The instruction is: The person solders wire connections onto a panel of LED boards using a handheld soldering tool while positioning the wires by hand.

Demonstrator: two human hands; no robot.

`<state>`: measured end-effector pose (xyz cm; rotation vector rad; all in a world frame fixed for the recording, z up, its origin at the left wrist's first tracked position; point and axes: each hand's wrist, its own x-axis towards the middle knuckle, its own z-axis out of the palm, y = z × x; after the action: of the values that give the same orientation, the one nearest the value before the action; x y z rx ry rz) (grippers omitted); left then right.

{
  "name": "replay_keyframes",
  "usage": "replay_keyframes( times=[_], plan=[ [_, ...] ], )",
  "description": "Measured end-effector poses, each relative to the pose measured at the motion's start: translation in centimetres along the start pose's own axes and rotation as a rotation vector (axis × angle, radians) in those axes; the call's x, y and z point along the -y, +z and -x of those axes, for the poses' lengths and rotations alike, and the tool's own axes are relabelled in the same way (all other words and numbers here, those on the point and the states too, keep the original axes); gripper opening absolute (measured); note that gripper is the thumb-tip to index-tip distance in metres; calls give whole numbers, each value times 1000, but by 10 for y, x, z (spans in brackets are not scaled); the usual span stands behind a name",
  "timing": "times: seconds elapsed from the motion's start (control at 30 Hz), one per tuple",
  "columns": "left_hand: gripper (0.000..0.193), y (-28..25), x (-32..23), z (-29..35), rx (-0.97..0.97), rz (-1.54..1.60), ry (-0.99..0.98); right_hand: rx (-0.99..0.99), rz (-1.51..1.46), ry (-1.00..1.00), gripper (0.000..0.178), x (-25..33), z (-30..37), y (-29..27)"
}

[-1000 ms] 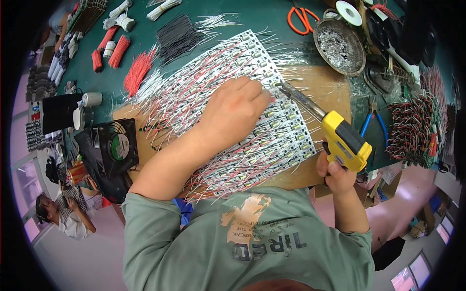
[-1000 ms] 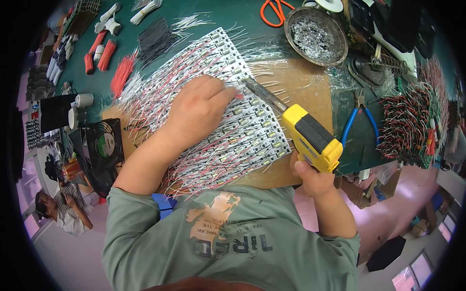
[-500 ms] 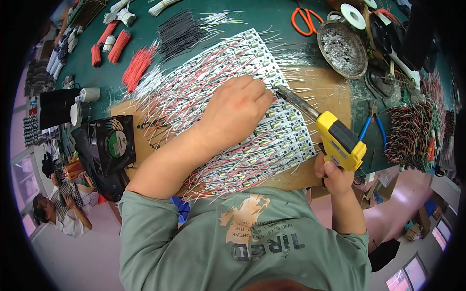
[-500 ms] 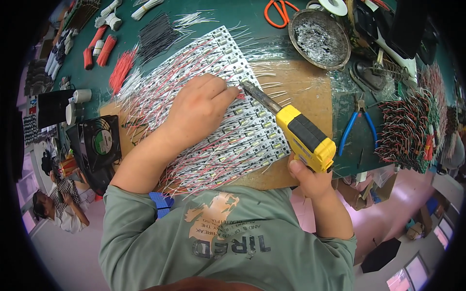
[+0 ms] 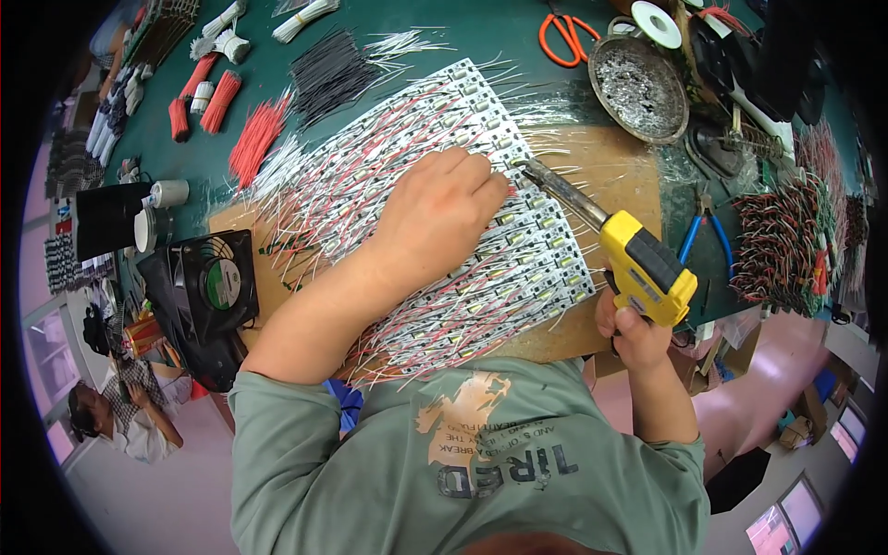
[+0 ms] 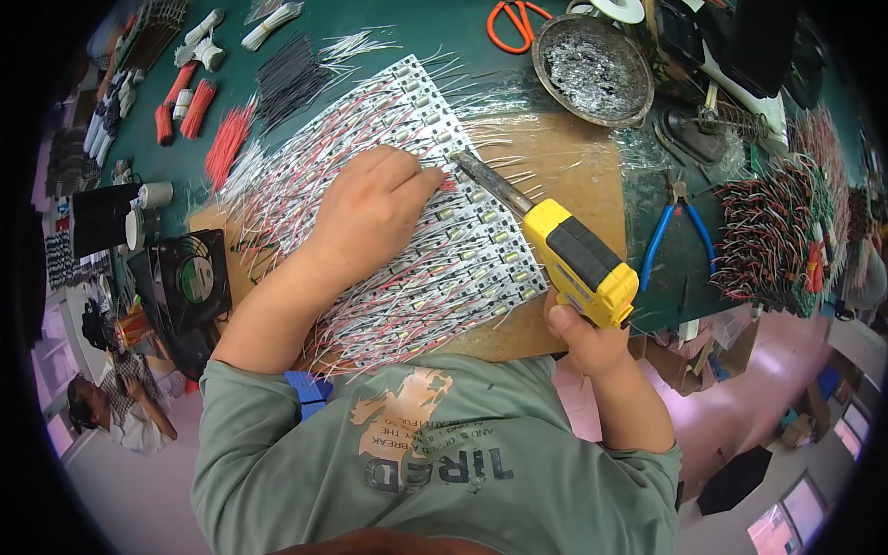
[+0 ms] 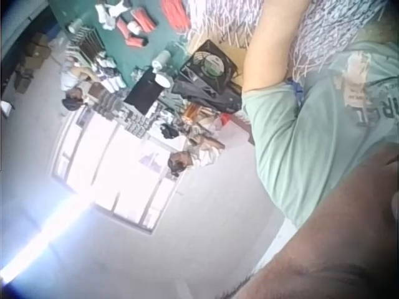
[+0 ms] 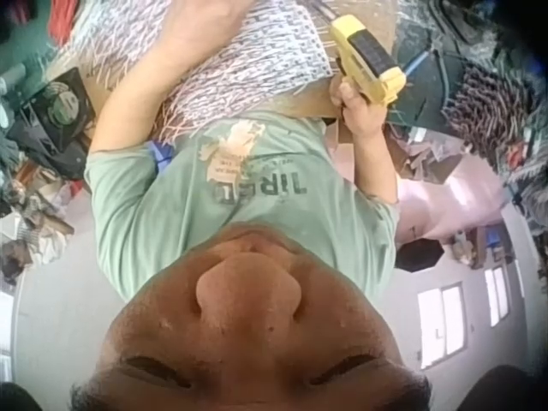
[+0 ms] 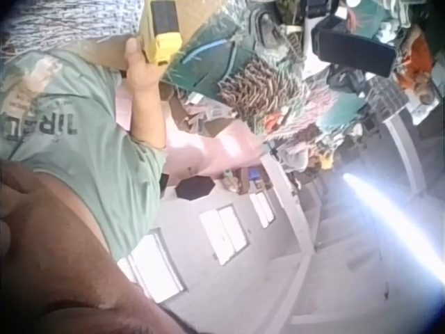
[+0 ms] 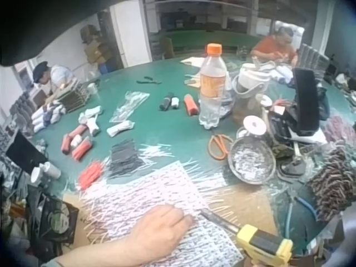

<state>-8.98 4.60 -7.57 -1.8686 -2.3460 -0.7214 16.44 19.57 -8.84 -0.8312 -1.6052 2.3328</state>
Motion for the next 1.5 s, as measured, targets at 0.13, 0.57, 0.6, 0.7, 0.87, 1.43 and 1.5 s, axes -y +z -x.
replay_keyframes(
  times=[0.13, 0.57, 0.6, 0.7, 0.87, 1.43, 1.5],
  plan=[
    [20, 1, 1, -1, -28, 10, 21, 10, 47, -40, 74, -2, 3, -4],
    [24, -6, -10, -1, -1, 90, 84, 60, 87, -47, 35, -2, 24, -18],
    [24, -6, -10, 0, 13, 83, 77, 59, 93, -52, 35, -3, 24, -18],
    [25, -5, -11, 1, 3, 79, 51, 54, 92, -56, 36, -5, 23, -17],
    [26, -3, -13, 2, 18, 65, 35, 54, 90, -51, 36, -7, 22, -17],
    [27, -2, -17, 3, 39, -20, 31, 54, 124, -11, 34, -4, 20, -15],
    [26, 1, -17, 4, 9, -30, 60, 47, 116, -14, 35, -5, 22, -15]
  ],
)
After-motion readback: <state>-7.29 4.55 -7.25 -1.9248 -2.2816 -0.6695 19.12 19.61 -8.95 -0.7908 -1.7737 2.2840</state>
